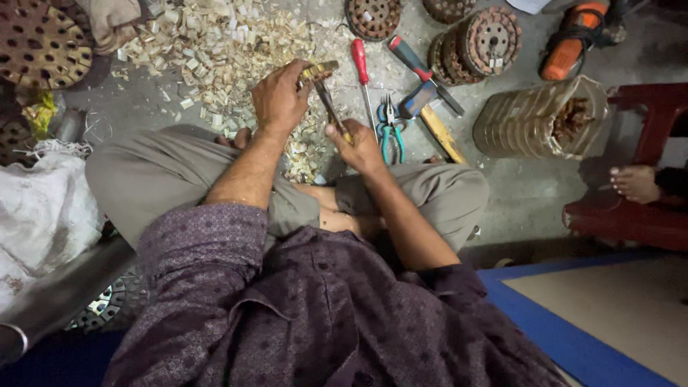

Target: The person sits on the floor and uses pliers to insert small white insulating pieces into the slots of a circular motor stator. They rotate the stator to access different slots and occasionally switch tools to adjust the pieces.

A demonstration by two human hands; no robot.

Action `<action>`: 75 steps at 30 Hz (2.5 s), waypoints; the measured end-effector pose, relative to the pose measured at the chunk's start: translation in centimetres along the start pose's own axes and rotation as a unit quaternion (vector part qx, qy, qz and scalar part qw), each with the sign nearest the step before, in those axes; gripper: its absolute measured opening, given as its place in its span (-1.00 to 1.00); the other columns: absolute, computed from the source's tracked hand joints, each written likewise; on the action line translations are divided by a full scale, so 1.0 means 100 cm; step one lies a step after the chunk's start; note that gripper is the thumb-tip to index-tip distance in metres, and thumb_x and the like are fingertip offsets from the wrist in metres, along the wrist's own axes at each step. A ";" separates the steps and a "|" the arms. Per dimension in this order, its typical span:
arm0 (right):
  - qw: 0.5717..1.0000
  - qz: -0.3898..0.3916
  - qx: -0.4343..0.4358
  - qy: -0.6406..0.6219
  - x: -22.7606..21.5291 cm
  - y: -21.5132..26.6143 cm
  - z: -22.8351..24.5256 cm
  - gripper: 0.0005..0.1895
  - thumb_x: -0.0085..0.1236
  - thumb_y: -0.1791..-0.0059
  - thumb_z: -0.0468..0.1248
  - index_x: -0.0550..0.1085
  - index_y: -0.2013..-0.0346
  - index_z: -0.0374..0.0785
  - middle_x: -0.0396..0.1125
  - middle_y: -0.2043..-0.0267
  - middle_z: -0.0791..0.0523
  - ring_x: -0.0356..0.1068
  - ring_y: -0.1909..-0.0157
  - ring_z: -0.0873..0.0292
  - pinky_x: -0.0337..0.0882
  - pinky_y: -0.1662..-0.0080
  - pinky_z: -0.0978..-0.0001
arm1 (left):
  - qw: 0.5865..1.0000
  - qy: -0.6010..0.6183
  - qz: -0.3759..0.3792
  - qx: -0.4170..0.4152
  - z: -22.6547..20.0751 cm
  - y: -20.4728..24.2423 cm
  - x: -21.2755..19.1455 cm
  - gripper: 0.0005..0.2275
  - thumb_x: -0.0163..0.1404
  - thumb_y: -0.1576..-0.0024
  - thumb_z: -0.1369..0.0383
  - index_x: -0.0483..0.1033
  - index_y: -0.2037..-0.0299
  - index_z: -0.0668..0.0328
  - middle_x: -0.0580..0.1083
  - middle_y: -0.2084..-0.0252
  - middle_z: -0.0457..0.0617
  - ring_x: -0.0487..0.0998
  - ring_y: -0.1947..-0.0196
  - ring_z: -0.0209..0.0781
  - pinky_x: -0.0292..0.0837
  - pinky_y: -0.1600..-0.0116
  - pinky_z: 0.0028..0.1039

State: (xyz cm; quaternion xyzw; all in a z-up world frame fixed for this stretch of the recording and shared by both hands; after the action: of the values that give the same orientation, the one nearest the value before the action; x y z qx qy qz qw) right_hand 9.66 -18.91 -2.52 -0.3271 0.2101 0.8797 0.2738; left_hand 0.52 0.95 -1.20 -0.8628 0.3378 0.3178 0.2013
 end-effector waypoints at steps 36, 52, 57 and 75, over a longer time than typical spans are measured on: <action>0.893 -0.075 0.174 -0.407 -0.061 0.024 -0.012 -0.69 0.22 -0.06 -0.16 0.51 0.07 -0.35 0.35 0.46 0.13 0.30 0.54 0.25 0.22 0.48 0.42 | 0.684 0.656 0.033 -0.317 -0.009 -0.008 -0.010 -0.11 0.04 0.08 -0.30 0.17 -0.41 0.02 0.35 -0.31 0.14 0.37 -0.34 0.14 0.33 -0.26 0.24; 0.879 -0.252 -0.282 0.292 -0.086 0.012 0.140 -0.57 0.32 0.18 -0.43 0.50 0.02 -0.18 0.41 0.09 0.10 0.40 0.29 -0.01 0.39 0.26 0.14 | 0.627 0.687 0.215 -0.297 -0.038 -0.004 -0.032 -0.12 -0.13 0.01 -0.34 0.22 -0.32 0.26 0.49 -0.10 0.21 0.59 -0.09 0.24 0.63 -0.14 0.04; 0.923 -0.205 -0.223 0.238 -0.081 0.025 0.128 -0.62 0.38 0.14 -0.26 0.47 0.07 -0.20 0.37 0.21 0.07 0.38 0.33 0.02 0.37 0.28 0.17 | 0.593 0.735 0.191 -0.268 -0.040 0.003 -0.027 -0.19 0.11 -0.05 -0.19 0.30 -0.30 0.38 0.51 -0.07 0.28 0.60 -0.06 0.19 0.68 -0.08 -0.05; 0.994 -0.015 0.033 -0.103 -0.061 0.053 0.081 -0.57 0.16 -0.09 0.04 0.52 0.29 -0.33 0.35 0.48 0.20 0.25 0.42 0.37 0.31 0.36 0.40 | 0.712 0.657 -0.085 -0.235 -0.010 -0.006 0.007 -0.39 0.39 0.02 0.19 0.42 -0.15 0.36 0.53 -0.11 0.19 0.55 -0.15 0.03 0.36 -0.39 0.05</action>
State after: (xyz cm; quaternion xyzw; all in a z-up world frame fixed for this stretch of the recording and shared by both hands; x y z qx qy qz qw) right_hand 6.52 -20.59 8.31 -0.2289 0.2044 0.8970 0.3182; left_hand 1.79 0.51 -0.84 -0.8986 0.2248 -0.2780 -0.2542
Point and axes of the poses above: each hand's wrist, its own y-axis away from the middle knuckle, its own x-axis out of the palm, z = x × y, the point moved 1 cm from there along -y, towards the middle knuckle
